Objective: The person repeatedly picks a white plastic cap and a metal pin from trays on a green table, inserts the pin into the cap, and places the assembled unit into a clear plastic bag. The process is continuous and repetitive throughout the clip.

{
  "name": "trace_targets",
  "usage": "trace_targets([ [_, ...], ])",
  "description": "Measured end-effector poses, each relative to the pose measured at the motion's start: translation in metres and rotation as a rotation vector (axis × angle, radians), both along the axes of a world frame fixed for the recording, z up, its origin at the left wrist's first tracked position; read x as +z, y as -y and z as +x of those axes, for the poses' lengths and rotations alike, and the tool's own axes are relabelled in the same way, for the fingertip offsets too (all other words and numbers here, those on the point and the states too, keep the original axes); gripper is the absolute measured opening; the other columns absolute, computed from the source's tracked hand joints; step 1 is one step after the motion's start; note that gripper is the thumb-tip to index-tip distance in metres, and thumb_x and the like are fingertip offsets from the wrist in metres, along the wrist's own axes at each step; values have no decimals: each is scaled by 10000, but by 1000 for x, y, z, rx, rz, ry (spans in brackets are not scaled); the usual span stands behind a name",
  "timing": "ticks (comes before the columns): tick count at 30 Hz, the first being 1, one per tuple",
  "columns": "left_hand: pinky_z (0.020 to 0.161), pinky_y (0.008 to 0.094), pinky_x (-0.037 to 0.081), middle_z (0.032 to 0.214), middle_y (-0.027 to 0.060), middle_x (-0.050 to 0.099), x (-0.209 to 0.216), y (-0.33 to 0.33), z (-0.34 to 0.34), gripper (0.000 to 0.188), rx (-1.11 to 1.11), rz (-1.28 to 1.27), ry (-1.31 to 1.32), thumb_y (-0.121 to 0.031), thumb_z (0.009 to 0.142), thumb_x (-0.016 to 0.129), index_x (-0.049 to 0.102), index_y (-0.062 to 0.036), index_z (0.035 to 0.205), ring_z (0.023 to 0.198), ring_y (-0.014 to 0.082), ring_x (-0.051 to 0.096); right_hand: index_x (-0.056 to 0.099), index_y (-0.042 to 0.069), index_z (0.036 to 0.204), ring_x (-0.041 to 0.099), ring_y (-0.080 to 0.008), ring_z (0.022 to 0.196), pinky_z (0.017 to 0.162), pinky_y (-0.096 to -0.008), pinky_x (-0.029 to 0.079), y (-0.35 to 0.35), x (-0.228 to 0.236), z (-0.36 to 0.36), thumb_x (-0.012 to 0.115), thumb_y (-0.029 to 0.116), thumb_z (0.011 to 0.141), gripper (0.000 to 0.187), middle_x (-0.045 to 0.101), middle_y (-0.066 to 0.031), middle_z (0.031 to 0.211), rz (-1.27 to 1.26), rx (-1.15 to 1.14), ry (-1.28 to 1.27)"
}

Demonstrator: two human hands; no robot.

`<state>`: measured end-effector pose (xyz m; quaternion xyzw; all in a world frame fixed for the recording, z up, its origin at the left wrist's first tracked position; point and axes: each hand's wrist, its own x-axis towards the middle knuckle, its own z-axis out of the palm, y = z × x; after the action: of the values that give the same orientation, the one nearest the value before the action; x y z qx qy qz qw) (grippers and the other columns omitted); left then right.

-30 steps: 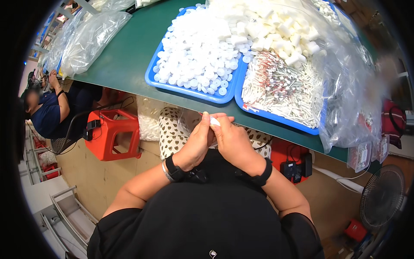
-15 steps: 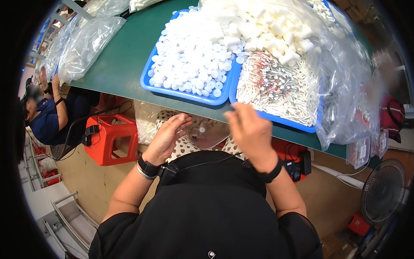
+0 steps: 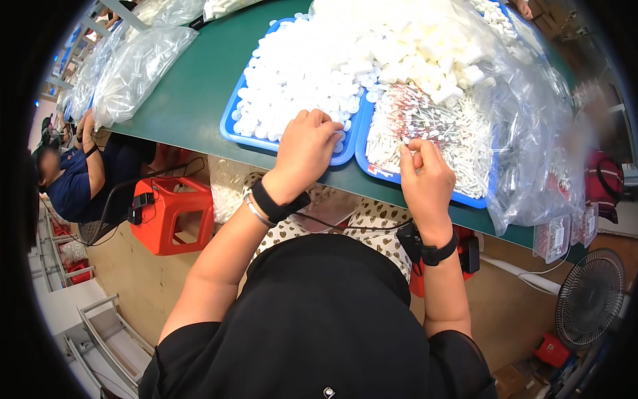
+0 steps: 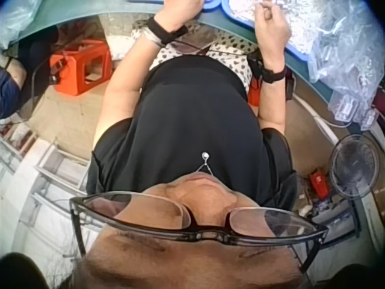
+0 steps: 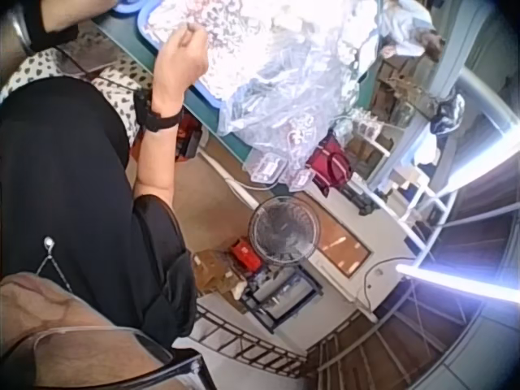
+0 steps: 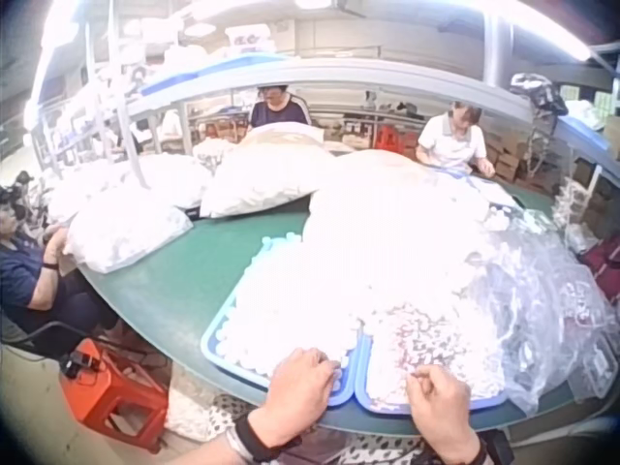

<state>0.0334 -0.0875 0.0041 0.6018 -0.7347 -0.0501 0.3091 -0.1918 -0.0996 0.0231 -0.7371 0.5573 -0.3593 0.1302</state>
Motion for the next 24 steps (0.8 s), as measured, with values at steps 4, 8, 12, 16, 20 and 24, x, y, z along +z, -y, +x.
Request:
trace_targets([
  [4,763,409,433,946,61,637,2,4,-9,123,30,7,160,-79,789,704,666,-70,906,879,261,553,647,33,913,439,-139,485,489,-292,375,-7,18,-2,736,51,847,113,570,-34,670,-69,93,73],
  [8,772,402,413,862,64,636,1,5,-5,102,-49,4,141,-73,779,705,636,-76,854,849,251,544,640,21,927,410,-111,500,484,-271,355,-23,28,-2,733,52,858,120,621,-49,709,57,100,70],
  [12,775,393,443,845,80,644,11,4,-2,145,-95,-52,19,-65,789,708,648,-75,920,826,253,579,651,13,925,472,-151,513,498,-295,387,-28,26,0,736,56,860,116,685,-81,779,87,150,130],
  [16,781,335,516,919,76,678,13,-8,-4,213,-70,248,-728,-109,882,709,654,-41,1076,884,210,660,667,13,906,546,-210,564,530,-332,426,-31,32,3,747,52,840,111,697,-90,792,-11,235,87],
  [20,847,264,553,1048,89,668,30,-34,-10,277,-120,788,-1660,-177,984,635,619,14,1184,995,171,672,676,27,880,568,-235,619,560,-348,435,-34,39,7,757,33,806,110,674,-82,761,-107,286,4],
  [24,883,270,558,1093,81,666,16,-44,-11,303,-197,852,-1925,-202,1008,594,593,8,1226,1012,163,669,669,48,870,552,-242,623,571,-356,429,-34,36,9,764,26,779,134,630,-68,726,-184,302,-103],
])
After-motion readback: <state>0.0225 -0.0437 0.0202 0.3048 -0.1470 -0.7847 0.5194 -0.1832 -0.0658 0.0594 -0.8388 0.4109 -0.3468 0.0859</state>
